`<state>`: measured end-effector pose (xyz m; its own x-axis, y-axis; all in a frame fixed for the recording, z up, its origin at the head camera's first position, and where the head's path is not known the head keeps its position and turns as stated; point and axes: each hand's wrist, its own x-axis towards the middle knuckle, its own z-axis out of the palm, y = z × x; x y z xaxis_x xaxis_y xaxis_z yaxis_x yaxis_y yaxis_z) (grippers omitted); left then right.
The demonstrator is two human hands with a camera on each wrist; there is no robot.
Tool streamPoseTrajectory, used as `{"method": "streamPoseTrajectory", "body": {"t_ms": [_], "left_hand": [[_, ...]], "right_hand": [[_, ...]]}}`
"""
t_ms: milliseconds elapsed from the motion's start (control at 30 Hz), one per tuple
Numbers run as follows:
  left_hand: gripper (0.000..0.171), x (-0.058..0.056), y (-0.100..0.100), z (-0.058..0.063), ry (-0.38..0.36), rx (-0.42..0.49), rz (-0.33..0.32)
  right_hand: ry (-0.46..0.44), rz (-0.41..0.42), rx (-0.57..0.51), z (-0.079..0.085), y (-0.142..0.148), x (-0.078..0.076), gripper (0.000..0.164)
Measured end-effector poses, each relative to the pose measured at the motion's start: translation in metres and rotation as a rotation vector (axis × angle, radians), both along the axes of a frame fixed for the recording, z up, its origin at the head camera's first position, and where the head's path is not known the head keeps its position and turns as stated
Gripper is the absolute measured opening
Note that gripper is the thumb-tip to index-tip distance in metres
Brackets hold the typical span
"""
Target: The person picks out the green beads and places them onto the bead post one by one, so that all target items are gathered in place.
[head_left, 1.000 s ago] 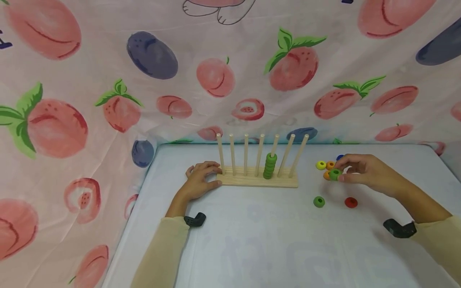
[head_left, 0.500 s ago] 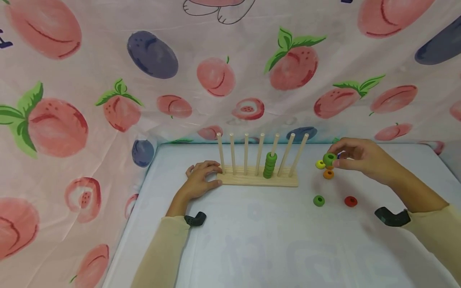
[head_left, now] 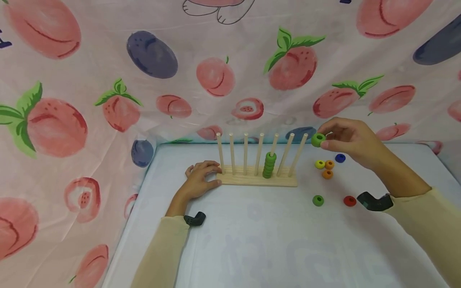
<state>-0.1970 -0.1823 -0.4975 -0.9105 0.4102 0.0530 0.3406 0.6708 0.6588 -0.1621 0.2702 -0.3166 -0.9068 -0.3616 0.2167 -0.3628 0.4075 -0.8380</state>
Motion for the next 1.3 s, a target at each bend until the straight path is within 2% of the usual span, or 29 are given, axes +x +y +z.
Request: {"method": "streamPoseTrajectory", "body": {"t_ms": [167, 400, 533, 700, 867, 1033, 1300], "left_hand": [[0.030, 0.000, 0.000, -0.001, -0.003, 0.000, -0.001], [0.031, 0.001, 0.001, 0.003, -0.010, -0.003, 0.008], [0.032, 0.002, 0.001, 0.005, -0.020, -0.013, 0.012], [0.032, 0.002, 0.001, 0.005, -0.021, -0.014, 0.010], [0.032, 0.002, 0.001, 0.005, -0.019, -0.005, 0.009], [0.031, 0.002, 0.002, 0.003, -0.004, 0.004, 0.001], [0.031, 0.001, 0.001, 0.001, -0.001, 0.005, 0.007]], "right_hand": [[0.005, 0.019, -0.069, 0.007, -0.011, -0.008, 0.026], [0.024, 0.125, -0.288, 0.008, -0.030, -0.022, 0.027], [0.044, 0.127, -0.317, 0.007, -0.042, -0.028, 0.025], [0.051, 0.120, -0.292, 0.003, -0.053, -0.034, 0.024], [0.049, 0.069, -0.190, -0.001, -0.059, -0.037, 0.019], [0.019, 0.014, -0.096, -0.007, -0.064, -0.037, 0.021], [0.018, -0.007, -0.001, -0.012, -0.071, -0.040, 0.022]]}}
